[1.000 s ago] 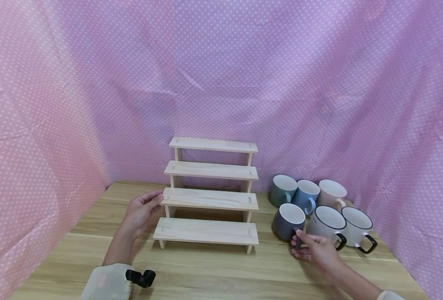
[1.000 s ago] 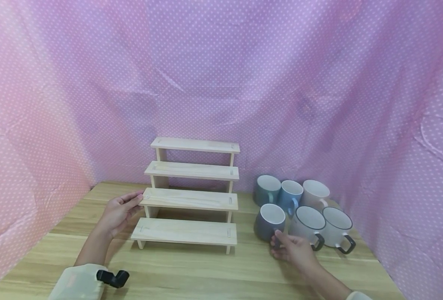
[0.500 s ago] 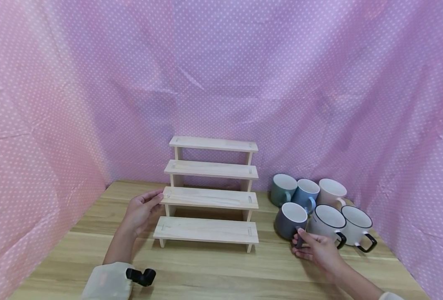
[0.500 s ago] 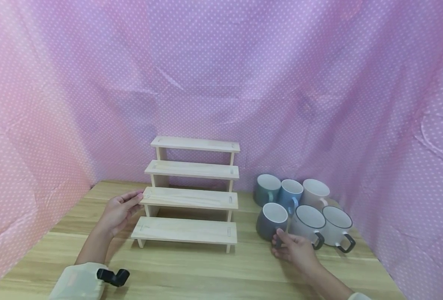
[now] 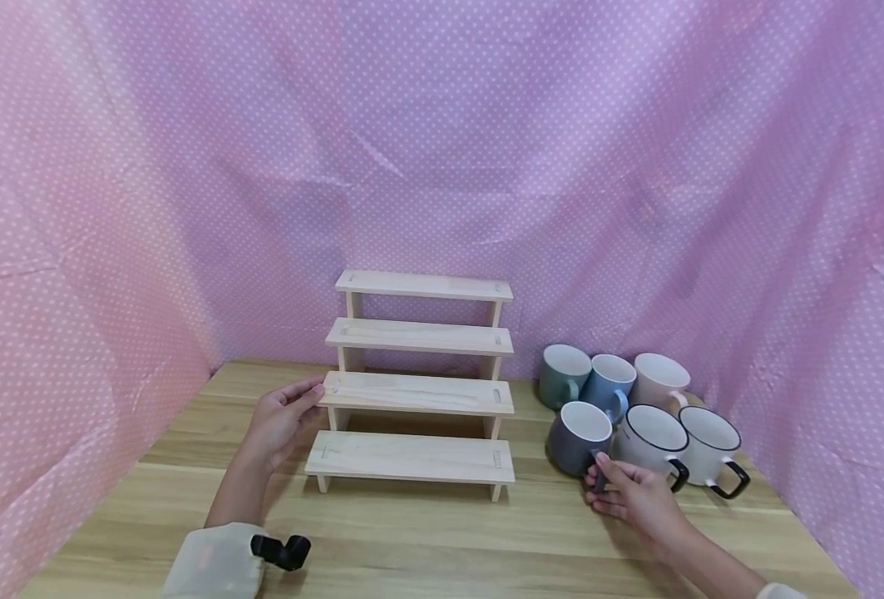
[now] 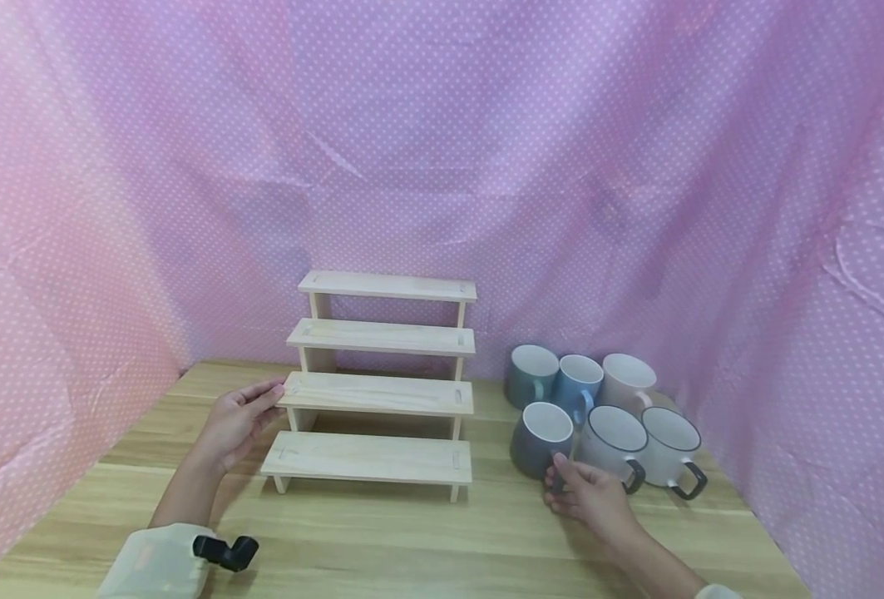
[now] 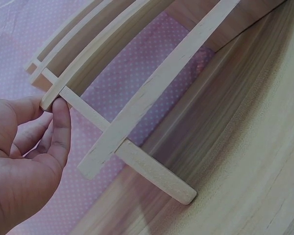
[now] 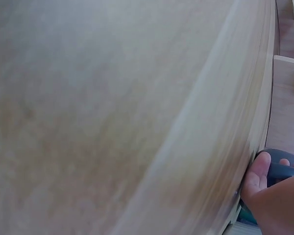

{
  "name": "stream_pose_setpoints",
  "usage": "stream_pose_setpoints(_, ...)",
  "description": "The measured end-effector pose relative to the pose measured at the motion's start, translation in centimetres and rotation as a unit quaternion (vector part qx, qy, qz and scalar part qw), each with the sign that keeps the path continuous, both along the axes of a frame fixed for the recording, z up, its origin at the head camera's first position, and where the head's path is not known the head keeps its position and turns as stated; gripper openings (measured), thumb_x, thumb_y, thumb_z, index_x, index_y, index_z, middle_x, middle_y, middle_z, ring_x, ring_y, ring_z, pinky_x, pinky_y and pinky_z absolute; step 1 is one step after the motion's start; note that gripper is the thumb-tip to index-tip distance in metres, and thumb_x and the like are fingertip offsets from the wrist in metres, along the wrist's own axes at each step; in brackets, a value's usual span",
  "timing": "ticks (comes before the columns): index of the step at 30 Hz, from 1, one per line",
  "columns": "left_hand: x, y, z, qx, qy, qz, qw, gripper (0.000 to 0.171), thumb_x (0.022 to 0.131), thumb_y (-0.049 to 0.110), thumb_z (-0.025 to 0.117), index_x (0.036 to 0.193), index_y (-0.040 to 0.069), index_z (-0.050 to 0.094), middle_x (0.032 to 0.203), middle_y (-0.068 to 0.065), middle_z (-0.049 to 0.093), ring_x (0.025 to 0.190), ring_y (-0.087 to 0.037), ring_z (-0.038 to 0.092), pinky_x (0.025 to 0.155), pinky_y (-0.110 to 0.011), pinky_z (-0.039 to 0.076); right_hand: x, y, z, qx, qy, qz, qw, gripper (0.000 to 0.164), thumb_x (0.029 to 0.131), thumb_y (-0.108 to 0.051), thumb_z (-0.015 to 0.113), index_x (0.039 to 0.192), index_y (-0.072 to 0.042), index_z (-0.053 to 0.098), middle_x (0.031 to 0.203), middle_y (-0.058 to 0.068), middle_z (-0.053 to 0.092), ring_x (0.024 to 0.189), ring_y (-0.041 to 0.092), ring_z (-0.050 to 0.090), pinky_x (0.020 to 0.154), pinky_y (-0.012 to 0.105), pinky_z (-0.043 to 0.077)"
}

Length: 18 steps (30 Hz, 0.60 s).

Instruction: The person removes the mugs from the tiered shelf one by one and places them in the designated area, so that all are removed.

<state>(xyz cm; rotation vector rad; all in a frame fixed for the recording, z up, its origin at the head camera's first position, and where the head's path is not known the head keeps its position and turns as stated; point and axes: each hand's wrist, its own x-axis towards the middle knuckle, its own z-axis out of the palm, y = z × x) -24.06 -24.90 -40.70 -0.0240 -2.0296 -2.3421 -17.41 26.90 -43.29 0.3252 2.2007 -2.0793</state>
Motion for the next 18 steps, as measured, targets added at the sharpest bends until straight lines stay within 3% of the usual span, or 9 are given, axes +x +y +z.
stream_pose_setpoints(5, 0.0, 0.0, 0.1, -0.002, -0.002, 0.000, 1.0000, 0.053, 0.105, 0.015, 0.062, 0.146, -0.012, 0.043, 0.115, 0.002, 0.063, 0.100, -0.006, 0.064, 0.099, -0.023, 0.055, -0.1, 0.1, -0.1, 0.074, 0.002, -0.016, 0.997, 0.049, 0.104, -0.039, 0.062, 0.114, 0.009, 0.068, 0.101, 0.011, 0.072, 0.083, 0.024, 0.074, 0.073, 0.036, 0.065)
stream_pose_setpoints(10, -0.1, 0.1, 0.0, -0.001, -0.003, 0.000, 1.0000, 0.053, 0.104, 0.015, 0.063, 0.145, -0.012, 0.045, 0.114, 0.002, 0.064, 0.099, -0.007, 0.064, 0.098, -0.023, 0.056, 0.7, 0.1, 0.3, 0.200, 0.044, -0.039, 0.978, 0.054, 0.102, -0.045, 0.063, 0.119, 0.006, 0.067, 0.095, 0.012, 0.071, 0.073, 0.021, 0.070, 0.062, 0.032, 0.063)
stream_pose_setpoints(13, -0.2, 0.1, 0.0, -0.003, -0.002, -0.005, 1.0000, 0.053, 0.104, 0.015, 0.063, 0.145, -0.012, 0.044, 0.115, 0.002, 0.064, 0.100, -0.007, 0.065, 0.097, -0.023, 0.056, 0.9, 0.0, 0.8, 0.280, 0.116, -0.058, 0.951, 0.044, 0.101, -0.043, 0.066, 0.110, 0.000, 0.071, 0.084, 0.008, 0.070, 0.069, 0.014, 0.065, 0.059, 0.026, 0.057)
stream_pose_setpoints(18, -0.1, 0.0, 0.2, -0.009, -0.004, 0.000, 1.0000, 0.052, 0.105, 0.014, 0.062, 0.146, -0.013, 0.044, 0.115, 0.002, 0.063, 0.101, -0.006, 0.065, 0.097, -0.022, 0.056, 0.3, -0.2, 1.5, 0.377, 0.283, -0.080, 0.879, 0.017, 0.098, -0.026, 0.073, 0.094, -0.010, 0.074, 0.082, 0.000, 0.068, 0.070, 0.004, 0.061, 0.061, 0.014, 0.051)
